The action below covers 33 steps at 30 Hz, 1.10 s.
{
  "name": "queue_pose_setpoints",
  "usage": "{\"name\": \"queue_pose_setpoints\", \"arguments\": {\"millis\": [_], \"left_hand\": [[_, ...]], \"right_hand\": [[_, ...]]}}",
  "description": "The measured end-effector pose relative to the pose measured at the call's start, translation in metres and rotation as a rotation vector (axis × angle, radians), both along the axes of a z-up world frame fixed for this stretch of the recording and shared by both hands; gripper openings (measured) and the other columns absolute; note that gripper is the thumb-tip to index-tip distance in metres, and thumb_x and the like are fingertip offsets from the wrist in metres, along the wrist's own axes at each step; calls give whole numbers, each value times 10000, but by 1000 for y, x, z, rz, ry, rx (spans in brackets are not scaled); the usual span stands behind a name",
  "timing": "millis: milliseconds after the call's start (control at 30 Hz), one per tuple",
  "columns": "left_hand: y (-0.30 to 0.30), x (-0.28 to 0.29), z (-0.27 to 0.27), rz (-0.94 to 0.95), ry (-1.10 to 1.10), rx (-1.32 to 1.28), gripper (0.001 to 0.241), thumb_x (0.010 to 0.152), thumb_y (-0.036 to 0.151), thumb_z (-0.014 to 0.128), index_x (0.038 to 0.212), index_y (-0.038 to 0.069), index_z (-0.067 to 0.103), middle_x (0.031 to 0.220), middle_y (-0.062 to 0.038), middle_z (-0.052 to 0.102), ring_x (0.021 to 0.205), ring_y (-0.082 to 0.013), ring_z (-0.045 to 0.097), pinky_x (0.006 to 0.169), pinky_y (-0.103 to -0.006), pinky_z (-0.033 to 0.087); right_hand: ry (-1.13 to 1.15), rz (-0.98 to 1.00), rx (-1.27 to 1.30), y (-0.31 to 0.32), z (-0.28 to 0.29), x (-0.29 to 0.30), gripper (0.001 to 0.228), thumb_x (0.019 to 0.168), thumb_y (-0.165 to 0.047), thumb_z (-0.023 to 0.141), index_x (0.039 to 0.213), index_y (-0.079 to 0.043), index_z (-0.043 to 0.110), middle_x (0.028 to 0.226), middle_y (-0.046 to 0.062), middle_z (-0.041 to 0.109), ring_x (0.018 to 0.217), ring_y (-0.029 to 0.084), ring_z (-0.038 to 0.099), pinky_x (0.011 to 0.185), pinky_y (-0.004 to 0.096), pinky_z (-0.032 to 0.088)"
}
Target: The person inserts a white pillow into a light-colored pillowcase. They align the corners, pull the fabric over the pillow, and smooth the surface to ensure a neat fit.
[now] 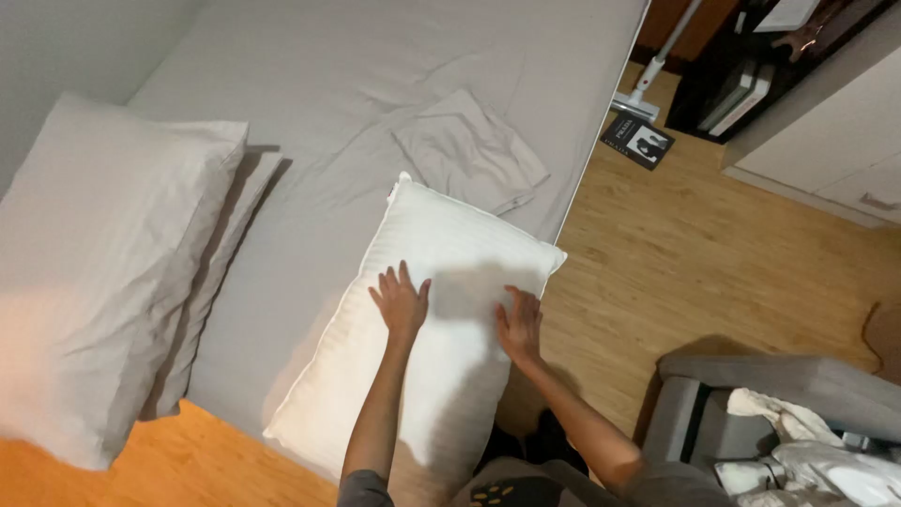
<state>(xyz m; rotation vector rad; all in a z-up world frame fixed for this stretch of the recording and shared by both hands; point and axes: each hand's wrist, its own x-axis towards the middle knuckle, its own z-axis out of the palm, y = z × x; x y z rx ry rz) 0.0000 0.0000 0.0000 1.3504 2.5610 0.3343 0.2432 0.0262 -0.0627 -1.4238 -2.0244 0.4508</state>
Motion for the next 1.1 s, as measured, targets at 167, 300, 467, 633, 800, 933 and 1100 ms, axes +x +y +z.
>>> {"name": "queue_pose_setpoints", "arguments": {"millis": [167, 300, 467, 633, 800, 933, 1100], "left_hand": [[69, 29, 30, -138, -44, -27, 743, 968, 538, 628, 1564, 145, 423, 1574, -190, 421, 1509, -396, 329, 1221, -650, 188], [129, 56, 35, -256, -7, -96, 683, 985, 515, 607, 1560, 192, 431, 1635, -129, 367, 1550, -328, 274, 1251, -614, 159], [220, 69, -53, -313, 74, -153, 494, 970, 473, 577, 1385, 204, 580, 1442, -62, 553, 1410, -277, 430, 1186, -582, 234], [305, 86, -174, -342, 47, -160, 434, 1017, 303, 482, 1414, 134, 527, 1421, -137, 578, 1375, -344, 478, 1096, -587, 334], [323, 96, -236, -248, 386, 151, 209, 1011, 167, 507, 1166, 116, 637, 1118, -122, 572, 1101, -338, 564, 868, -510, 466], [339, 84, -240, -289, 236, 94, 156, 963, 180, 576, 1013, 117, 710, 1051, -104, 635, 1087, -341, 602, 944, -536, 452], [358, 64, -64, -163, -350, 367, 232, 949, 109, 645, 1174, 82, 694, 1224, -219, 698, 1291, -429, 588, 1090, -520, 458]], "right_hand": [[18, -28, 13, 72, 50, -4, 427, 994, -295, 611, 1391, -180, 500, 1202, 63, 512, 1166, 307, 499, 978, 484, 436], [-58, -16, -19, 139, 51, -1, 449, 968, -303, 622, 1389, -192, 515, 1199, 48, 452, 1166, 301, 464, 975, 467, 406], [-219, 32, 157, 239, -19, -7, 341, 898, -221, 689, 1234, -193, 642, 1161, 41, 506, 1171, 273, 507, 1008, 481, 404], [-291, 42, 756, 323, -117, -21, 283, 910, -218, 617, 1185, -183, 672, 1139, 134, 592, 1124, 341, 586, 905, 489, 467], [-463, 187, -77, 345, -176, -16, 319, 974, -328, 646, 1286, -293, 591, 1223, 48, 560, 1236, 292, 534, 1019, 559, 442], [-411, 157, -14, 361, -174, -19, 118, 981, -269, 614, 1075, -239, 679, 1072, 11, 623, 1100, 252, 582, 979, 529, 459], [233, 91, -48, 385, -46, -47, 348, 1132, -326, 465, 1153, -43, 667, 1058, 178, 666, 1035, 405, 651, 926, 573, 483]]}}
